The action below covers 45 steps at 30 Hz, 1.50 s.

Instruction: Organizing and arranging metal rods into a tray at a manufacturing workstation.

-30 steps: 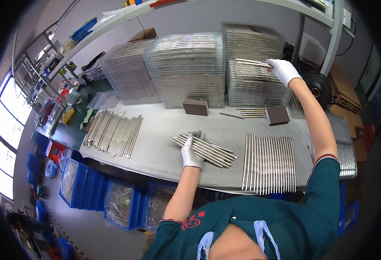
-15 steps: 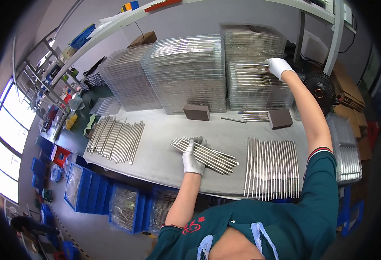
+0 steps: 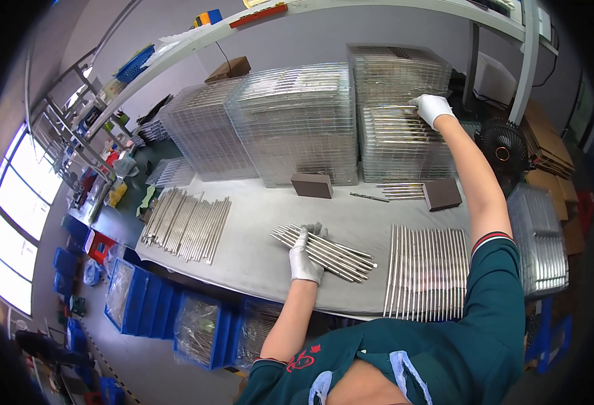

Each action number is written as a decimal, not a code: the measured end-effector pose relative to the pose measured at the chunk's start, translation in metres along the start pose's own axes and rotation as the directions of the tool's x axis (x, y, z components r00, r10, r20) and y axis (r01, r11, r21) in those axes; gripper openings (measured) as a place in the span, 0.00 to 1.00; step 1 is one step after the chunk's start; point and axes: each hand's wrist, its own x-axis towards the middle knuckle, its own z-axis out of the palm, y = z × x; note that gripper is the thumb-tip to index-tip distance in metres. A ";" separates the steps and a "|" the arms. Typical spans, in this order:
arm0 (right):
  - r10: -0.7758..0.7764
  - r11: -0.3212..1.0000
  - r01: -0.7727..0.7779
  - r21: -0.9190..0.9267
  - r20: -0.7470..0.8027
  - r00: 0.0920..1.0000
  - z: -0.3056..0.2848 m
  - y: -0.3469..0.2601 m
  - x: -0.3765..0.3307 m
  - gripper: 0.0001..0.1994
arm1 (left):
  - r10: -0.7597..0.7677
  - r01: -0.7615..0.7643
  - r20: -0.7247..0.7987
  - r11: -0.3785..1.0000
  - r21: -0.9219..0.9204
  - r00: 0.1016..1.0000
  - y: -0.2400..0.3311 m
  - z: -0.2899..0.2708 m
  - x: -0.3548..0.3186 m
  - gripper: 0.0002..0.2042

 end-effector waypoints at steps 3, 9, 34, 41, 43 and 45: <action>0.021 0.998 -0.022 -0.066 -0.015 1.000 0.002 0.001 0.008 0.15 | 0.022 -0.022 -0.006 0.999 -0.027 1.000 -0.002 0.001 0.002 0.07; 0.009 0.968 -0.040 -0.248 -0.125 0.992 0.000 -0.009 0.004 0.13 | -0.008 0.008 -0.002 0.999 -0.049 1.000 -0.004 0.000 0.003 0.06; -0.318 0.914 0.309 0.262 -0.010 0.948 -0.049 -0.100 -0.168 0.11 | 0.032 -0.023 0.062 0.991 -0.135 0.998 -0.001 -0.002 -0.001 0.12; 0.039 0.994 -0.004 0.112 -0.307 0.951 -0.049 0.014 -0.076 0.09 | 0.052 -0.045 0.096 0.996 -0.071 0.994 -0.003 0.013 -0.008 0.14; 0.046 0.996 -0.024 0.085 -0.274 0.961 -0.037 0.016 -0.052 0.09 | 0.042 -0.038 0.086 0.998 -0.046 0.995 0.000 0.015 -0.010 0.17; 0.054 0.997 -0.039 0.071 -0.239 0.969 -0.024 0.015 -0.031 0.10 | 0.034 -0.026 0.110 0.997 -0.075 0.993 0.000 0.009 -0.007 0.17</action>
